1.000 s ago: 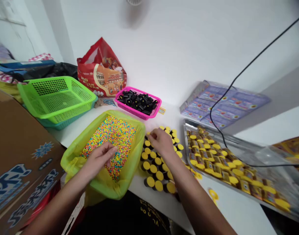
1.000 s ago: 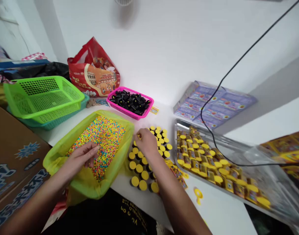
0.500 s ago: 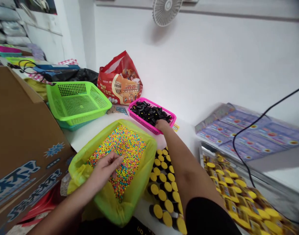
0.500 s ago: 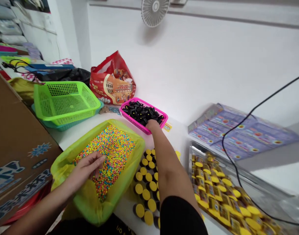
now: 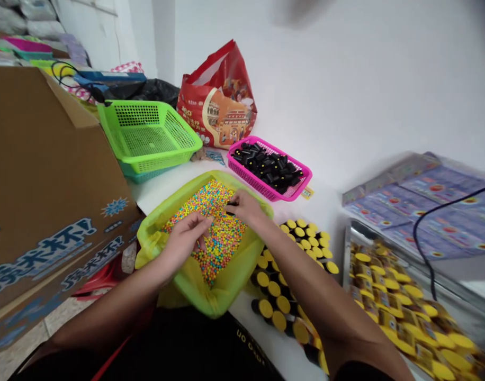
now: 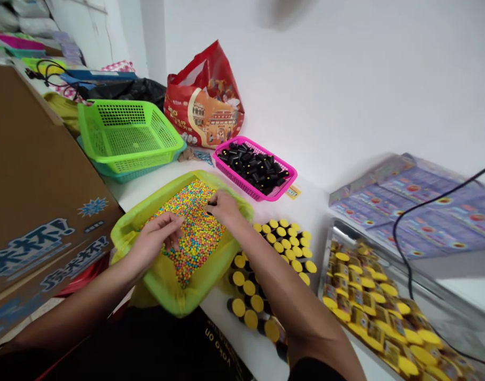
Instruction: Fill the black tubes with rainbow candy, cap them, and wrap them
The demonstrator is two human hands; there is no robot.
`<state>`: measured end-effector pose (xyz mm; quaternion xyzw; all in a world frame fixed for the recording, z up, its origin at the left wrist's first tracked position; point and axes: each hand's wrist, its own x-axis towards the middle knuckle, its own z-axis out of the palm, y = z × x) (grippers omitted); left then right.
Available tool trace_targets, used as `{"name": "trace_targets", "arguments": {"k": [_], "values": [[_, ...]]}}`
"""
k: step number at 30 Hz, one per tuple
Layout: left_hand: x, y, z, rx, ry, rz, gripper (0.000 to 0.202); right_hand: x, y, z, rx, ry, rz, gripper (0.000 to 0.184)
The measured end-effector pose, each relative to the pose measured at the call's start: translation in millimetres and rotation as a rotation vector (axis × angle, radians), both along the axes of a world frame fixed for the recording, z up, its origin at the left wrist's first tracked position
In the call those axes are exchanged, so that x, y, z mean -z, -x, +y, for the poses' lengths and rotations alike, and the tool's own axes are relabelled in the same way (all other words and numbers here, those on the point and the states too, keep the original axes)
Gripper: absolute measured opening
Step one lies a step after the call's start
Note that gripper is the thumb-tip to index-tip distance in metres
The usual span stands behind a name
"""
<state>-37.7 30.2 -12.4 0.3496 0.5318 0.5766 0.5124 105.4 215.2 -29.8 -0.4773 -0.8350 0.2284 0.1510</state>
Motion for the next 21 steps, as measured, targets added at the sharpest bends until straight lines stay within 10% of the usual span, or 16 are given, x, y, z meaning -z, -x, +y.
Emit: {"name": "trace_targets", "arguments": {"k": [9, 21], "values": [[3.9, 1, 1, -0.031, -0.015, -0.032, 0.038, -2.8, 18, -17, 0.098, 0.073, -0.152, 0.021], [19.2, -4, 3, -0.093, -0.191, 0.394, 0.034, -32.2, 18, -50, 0.119, 0.824, 0.156, 0.040]]}}
